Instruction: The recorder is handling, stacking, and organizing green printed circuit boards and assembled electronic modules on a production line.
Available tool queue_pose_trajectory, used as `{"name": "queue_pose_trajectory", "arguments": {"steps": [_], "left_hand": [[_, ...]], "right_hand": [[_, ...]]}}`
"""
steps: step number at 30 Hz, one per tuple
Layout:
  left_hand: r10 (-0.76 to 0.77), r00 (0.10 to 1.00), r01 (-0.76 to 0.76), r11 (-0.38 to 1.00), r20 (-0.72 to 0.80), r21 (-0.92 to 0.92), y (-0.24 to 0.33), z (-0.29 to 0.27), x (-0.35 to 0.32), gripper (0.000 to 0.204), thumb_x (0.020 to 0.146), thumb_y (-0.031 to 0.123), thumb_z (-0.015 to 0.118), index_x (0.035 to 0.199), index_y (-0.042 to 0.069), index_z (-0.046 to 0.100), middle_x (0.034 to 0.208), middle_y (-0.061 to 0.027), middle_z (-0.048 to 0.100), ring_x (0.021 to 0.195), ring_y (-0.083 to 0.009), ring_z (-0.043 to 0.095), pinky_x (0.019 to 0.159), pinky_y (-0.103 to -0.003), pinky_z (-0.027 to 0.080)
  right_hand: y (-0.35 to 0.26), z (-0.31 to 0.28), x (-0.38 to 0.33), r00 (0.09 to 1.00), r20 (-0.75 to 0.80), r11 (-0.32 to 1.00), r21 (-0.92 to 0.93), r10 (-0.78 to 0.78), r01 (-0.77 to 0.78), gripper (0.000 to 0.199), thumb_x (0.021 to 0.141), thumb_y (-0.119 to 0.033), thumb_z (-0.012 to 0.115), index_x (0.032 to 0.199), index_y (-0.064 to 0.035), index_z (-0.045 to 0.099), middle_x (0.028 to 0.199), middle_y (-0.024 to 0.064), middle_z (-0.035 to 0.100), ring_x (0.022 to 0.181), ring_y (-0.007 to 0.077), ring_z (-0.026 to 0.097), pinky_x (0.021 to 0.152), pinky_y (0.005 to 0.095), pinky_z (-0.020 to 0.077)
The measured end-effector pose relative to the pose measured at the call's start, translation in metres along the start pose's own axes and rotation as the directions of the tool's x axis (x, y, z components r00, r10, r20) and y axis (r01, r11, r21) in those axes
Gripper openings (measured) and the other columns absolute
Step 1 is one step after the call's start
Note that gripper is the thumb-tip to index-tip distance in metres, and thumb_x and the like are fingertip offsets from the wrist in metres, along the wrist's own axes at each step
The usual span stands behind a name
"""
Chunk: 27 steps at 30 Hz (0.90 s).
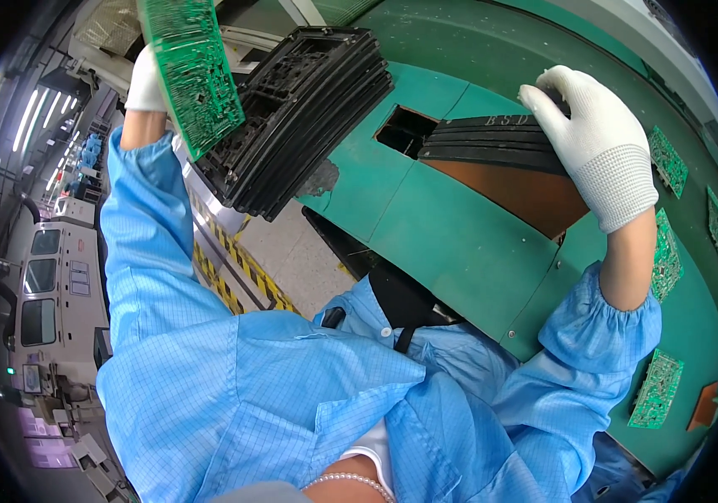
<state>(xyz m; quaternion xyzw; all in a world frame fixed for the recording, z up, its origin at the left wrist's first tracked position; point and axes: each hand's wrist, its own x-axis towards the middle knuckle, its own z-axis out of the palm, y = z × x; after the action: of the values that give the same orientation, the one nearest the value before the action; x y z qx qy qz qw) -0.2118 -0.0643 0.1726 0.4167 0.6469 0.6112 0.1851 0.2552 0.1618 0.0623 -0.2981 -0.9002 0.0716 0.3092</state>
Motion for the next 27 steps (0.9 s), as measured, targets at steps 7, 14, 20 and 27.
{"name": "queue_pose_trajectory", "arguments": {"steps": [7, 14, 20, 27], "left_hand": [[-0.138, 0.975, 0.204, 0.859, 0.173, -0.469, -0.025, 0.059, -0.096, 0.046, 0.096, 0.032, 0.067, 0.137, 0.012, 0.060, 0.110, -0.0138, 0.072, 0.095, -0.0301, 0.069, 0.088, -0.054, 0.057], [-0.179, 0.872, 0.449, 0.664, 0.456, -0.597, -0.072, 0.148, -0.166, 0.042, 0.101, 0.026, 0.057, 0.137, 0.006, 0.057, 0.118, -0.0149, 0.068, 0.103, -0.0281, 0.067, 0.091, -0.047, 0.057], [-0.122, 0.759, 0.609, 0.479, 0.639, -0.632, -0.120, 0.212, -0.147, 0.039, 0.105, 0.021, 0.049, 0.138, 0.001, 0.054, 0.125, -0.0157, 0.065, 0.110, -0.0264, 0.065, 0.093, -0.040, 0.057], [0.295, 0.594, 0.627, 0.413, 0.749, -0.660, -0.117, 0.229, -0.139, 0.042, 0.110, 0.022, 0.034, 0.148, 0.006, 0.041, 0.148, -0.0155, 0.050, 0.128, -0.0297, 0.053, 0.107, -0.044, 0.048]], "right_hand": [[-0.014, 0.007, -0.009, 0.930, -0.191, 0.948, -0.120, -0.314, 0.295, 0.024, 0.092, -0.028, 0.065, 0.100, -0.0061, 0.066, 0.093, 0.0136, 0.066, 0.089, 0.0336, 0.066, 0.079, 0.0428, 0.0532], [-0.055, 0.037, -0.006, 0.993, -0.097, 0.598, 0.792, -0.069, 0.119, 0.064, 0.093, -0.049, 0.067, 0.122, 0.0072, 0.063, 0.111, 0.0209, 0.071, 0.105, 0.0271, 0.069, 0.092, 0.0355, 0.0529], [-0.057, 0.061, 0.000, 0.966, 0.253, -0.124, 0.962, 0.057, -0.244, 0.046, 0.098, -0.044, 0.062, 0.111, 0.0003, 0.069, 0.092, 0.0024, 0.069, 0.081, 0.0111, 0.058, 0.072, 0.0291, 0.0476], [-0.052, 0.073, -0.010, 0.994, -0.013, 0.122, 0.993, 0.106, 0.000, 0.038, 0.099, -0.035, 0.062, 0.092, 0.0014, 0.070, 0.085, 0.0040, 0.069, 0.080, 0.0107, 0.061, 0.075, 0.0296, 0.0484]]}}
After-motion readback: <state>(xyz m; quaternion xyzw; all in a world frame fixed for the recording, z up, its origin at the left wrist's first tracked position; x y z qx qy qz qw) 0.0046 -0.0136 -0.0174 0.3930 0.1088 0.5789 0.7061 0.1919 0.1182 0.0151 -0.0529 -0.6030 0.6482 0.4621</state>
